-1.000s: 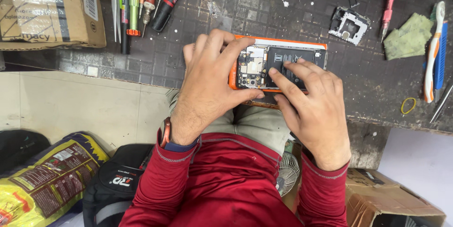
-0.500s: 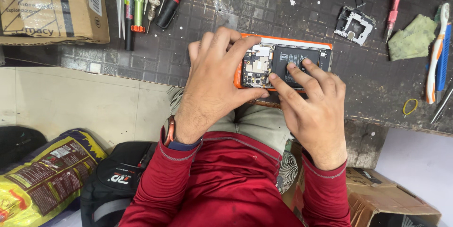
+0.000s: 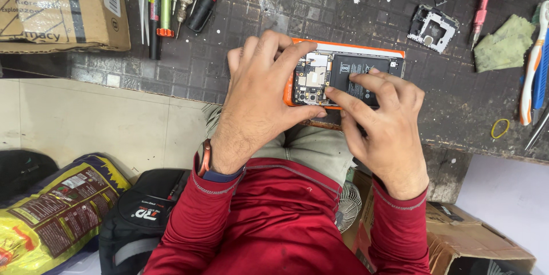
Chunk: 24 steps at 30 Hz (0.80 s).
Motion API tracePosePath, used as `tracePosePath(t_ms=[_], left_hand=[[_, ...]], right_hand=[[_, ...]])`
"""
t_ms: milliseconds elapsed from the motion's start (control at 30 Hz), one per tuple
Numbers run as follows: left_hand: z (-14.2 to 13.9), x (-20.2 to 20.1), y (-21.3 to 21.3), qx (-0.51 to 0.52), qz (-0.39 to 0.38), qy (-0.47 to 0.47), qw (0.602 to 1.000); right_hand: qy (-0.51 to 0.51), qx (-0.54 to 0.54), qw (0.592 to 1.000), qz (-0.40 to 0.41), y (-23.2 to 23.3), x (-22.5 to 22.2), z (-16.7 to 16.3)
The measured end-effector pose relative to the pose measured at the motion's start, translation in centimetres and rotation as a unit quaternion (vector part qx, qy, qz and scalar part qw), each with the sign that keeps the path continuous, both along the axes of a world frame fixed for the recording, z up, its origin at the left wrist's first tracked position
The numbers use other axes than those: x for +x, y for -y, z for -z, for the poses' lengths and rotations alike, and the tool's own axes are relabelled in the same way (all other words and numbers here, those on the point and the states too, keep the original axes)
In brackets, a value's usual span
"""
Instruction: The person uses tweezers to place a small black component onto the smartphone motherboard, then uses a screwdriver to secure screws around the battery area. The person handles the battery and internal components while working at a cluttered bench.
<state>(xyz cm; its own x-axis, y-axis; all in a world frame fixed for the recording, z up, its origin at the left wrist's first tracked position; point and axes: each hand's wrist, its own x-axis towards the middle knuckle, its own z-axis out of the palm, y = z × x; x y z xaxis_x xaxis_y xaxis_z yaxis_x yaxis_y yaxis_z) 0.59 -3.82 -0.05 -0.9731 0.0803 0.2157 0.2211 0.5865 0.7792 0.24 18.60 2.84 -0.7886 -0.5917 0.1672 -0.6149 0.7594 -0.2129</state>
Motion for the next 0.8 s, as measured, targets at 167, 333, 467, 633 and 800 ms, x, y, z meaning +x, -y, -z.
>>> tracePosePath(t_ms=[167,333,467,633,800], left_hand=[[0.2,0.0,0.1,-0.003,0.0,0.0,1.0],[0.2,0.0,0.0,-0.016,0.001,-0.004,1.0],[0.2,0.0,0.1,-0.012,0.001,-0.008,1.0],[0.4,0.1,0.2,-0.018,0.002,-0.014,1.0],[0.3,0.1,0.1,-0.016,-0.001,-0.015,1.0]], right_hand=[[-0.053,0.05,0.997,0.005,1.0,1.0,0.2],[-0.07,0.029,0.996,0.036,1.3,1.7,1.3],[-0.065,-0.042,0.995,0.056,1.1,1.4,2.7],[-0.057,-0.057,0.994,0.067,0.7,1.8,3.5],[-0.056,-0.083,0.993,0.065,0.5,1.7,4.0]])
